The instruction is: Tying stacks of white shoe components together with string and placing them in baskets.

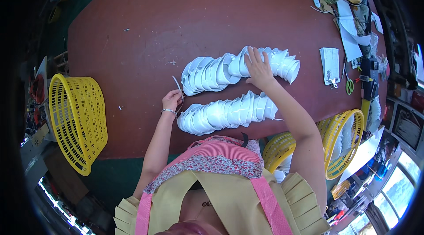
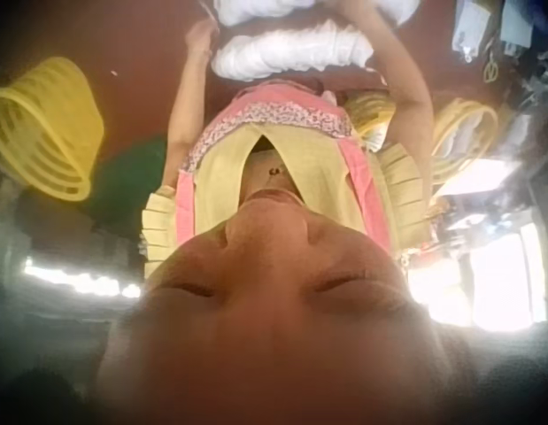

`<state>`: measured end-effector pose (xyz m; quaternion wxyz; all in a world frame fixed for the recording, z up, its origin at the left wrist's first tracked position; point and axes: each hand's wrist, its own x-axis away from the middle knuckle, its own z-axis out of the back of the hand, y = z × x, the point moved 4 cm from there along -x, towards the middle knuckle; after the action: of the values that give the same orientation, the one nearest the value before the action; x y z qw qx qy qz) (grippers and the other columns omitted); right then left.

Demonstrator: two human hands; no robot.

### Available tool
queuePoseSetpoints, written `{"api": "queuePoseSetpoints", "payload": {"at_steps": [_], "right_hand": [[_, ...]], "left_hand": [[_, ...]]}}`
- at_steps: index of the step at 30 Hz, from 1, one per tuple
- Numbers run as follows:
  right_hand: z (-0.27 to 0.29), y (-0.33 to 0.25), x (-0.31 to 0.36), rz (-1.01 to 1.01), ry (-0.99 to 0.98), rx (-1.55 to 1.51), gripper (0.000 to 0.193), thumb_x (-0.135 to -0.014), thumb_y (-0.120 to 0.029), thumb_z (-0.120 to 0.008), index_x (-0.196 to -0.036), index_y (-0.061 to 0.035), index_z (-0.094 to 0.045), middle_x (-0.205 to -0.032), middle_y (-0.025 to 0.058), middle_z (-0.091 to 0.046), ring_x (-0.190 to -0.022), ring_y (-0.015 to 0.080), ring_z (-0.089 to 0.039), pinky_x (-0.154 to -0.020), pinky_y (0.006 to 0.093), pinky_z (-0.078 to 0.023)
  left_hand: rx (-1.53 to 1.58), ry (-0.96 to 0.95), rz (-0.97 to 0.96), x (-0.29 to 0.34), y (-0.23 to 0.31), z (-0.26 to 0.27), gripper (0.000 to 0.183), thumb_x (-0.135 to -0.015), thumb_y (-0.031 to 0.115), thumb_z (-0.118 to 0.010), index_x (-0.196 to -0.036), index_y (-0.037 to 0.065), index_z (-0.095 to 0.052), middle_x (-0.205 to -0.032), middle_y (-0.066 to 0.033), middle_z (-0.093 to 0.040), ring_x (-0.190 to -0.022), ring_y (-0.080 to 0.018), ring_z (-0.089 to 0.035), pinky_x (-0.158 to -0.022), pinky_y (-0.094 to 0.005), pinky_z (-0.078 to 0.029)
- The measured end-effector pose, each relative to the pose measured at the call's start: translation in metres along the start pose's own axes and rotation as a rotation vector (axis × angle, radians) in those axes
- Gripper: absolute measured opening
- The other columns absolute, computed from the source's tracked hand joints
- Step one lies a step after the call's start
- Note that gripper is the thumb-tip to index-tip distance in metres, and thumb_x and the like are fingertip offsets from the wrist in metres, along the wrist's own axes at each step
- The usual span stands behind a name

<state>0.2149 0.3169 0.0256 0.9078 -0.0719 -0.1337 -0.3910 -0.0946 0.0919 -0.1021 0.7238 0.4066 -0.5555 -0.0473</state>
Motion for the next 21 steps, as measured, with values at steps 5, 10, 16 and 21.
{"api": "queuePoseSetpoints", "payload": {"at_steps": [5, 10, 16, 21], "right_hand": [[0.004, -0.020, 0.001, -0.066, 0.147, -0.076, 0.070, -0.070, -0.025, -0.082, -0.129, -0.0003, -0.053, -0.145, 0.0178, -0.040, -0.136, 0.0349, -0.034, -0.107, 0.0541, -0.030], [0.016, -0.041, 0.006, -0.158, 0.562, -0.498, 0.022, -0.083, -0.007, -0.064, -0.104, 0.0003, -0.064, -0.118, 0.0196, -0.059, -0.112, 0.0383, -0.054, -0.092, 0.0433, -0.045], [-0.057, -0.069, -0.029, -0.275, -0.305, -1.497, 0.029, -0.089, -0.001, -0.057, -0.116, 0.0064, -0.063, -0.108, 0.0123, -0.070, -0.098, 0.0246, -0.066, -0.089, 0.0328, -0.050], [-0.061, -0.074, -0.052, -0.264, -0.514, -1.706, 0.035, -0.086, 0.005, -0.053, -0.120, 0.0075, -0.063, -0.113, 0.0109, -0.068, -0.105, 0.0194, -0.063, -0.094, 0.0302, -0.048]], "left_hand": [[0.095, -0.030, 0.002, 0.003, 0.001, -0.007, 0.018, -0.091, 0.010, -0.067, -0.107, 0.002, -0.063, -0.093, -0.0056, -0.069, -0.082, -0.0118, -0.067, -0.070, -0.0224, -0.054], [0.230, -0.037, 0.010, 0.001, -0.002, -0.014, 0.014, -0.093, 0.006, -0.063, -0.106, 0.000, -0.061, -0.093, -0.0093, -0.068, -0.081, -0.0157, -0.068, -0.071, -0.0249, -0.056], [0.438, -0.040, 0.142, -0.005, -0.010, -0.011, 0.019, -0.094, 0.003, -0.060, -0.112, -0.003, -0.060, -0.092, -0.0106, -0.068, -0.077, -0.0153, -0.067, -0.068, -0.0232, -0.056], [0.177, -0.209, 0.074, -0.003, 0.004, -0.019, 0.026, -0.090, 0.007, -0.068, -0.114, -0.003, -0.065, -0.091, -0.0069, -0.068, -0.077, -0.0130, -0.067, -0.067, -0.0195, -0.052]]}}
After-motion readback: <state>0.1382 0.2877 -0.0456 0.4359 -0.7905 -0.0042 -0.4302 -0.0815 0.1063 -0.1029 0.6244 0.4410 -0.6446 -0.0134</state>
